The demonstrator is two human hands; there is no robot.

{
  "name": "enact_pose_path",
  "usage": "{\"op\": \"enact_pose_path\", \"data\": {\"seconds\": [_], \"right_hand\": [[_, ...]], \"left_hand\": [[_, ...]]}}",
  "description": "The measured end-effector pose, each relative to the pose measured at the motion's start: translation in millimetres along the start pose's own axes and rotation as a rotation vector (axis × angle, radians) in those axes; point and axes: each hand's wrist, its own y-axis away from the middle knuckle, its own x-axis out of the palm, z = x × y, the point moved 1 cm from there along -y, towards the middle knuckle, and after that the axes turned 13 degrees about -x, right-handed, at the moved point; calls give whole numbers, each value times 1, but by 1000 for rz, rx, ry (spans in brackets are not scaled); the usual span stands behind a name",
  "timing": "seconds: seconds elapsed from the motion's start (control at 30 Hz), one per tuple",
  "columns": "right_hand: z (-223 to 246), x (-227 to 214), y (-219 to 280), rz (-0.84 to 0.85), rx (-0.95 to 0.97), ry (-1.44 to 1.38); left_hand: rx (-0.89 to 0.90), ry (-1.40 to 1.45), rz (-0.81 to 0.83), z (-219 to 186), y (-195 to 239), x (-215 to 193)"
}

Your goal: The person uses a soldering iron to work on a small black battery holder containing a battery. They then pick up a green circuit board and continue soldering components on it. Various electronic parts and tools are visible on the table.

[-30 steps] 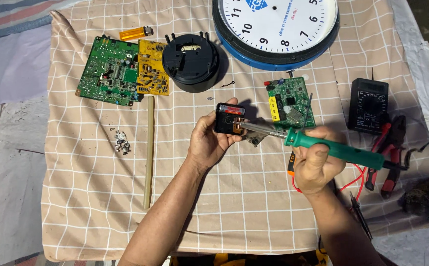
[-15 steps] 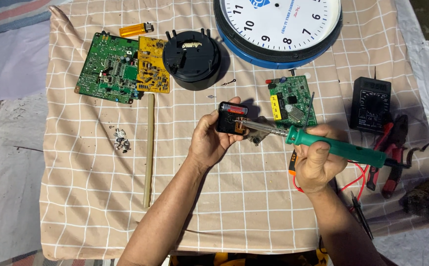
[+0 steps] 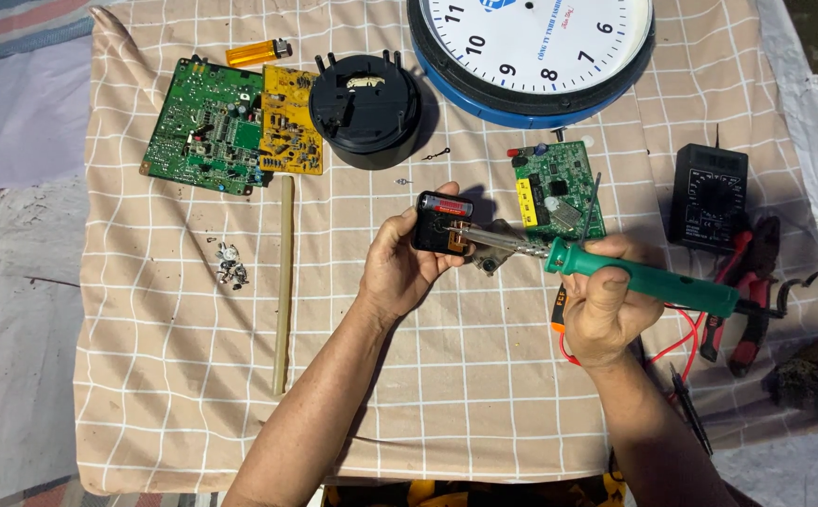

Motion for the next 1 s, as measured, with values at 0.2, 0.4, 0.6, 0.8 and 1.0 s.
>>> {"op": "enact_pose_path", "data": {"seconds": [0.2, 0.4, 0.6, 0.8, 1.0], "right_hand": [[-3, -2, 4, 14, -10, -4], [4, 1, -4, 40, -35, 36], [6, 2, -4, 9, -48, 23], [6, 6, -5, 3, -43, 32], [2, 2, 0, -13, -10, -23]], "left_hand": [[7, -1, -2, -1, 1, 3], [-4, 1, 0, -1, 1, 0], [-8, -7, 1, -1, -1, -2], [-12, -21, 3, -2, 1, 2], [-13, -34, 3, -1, 1, -1]]}}
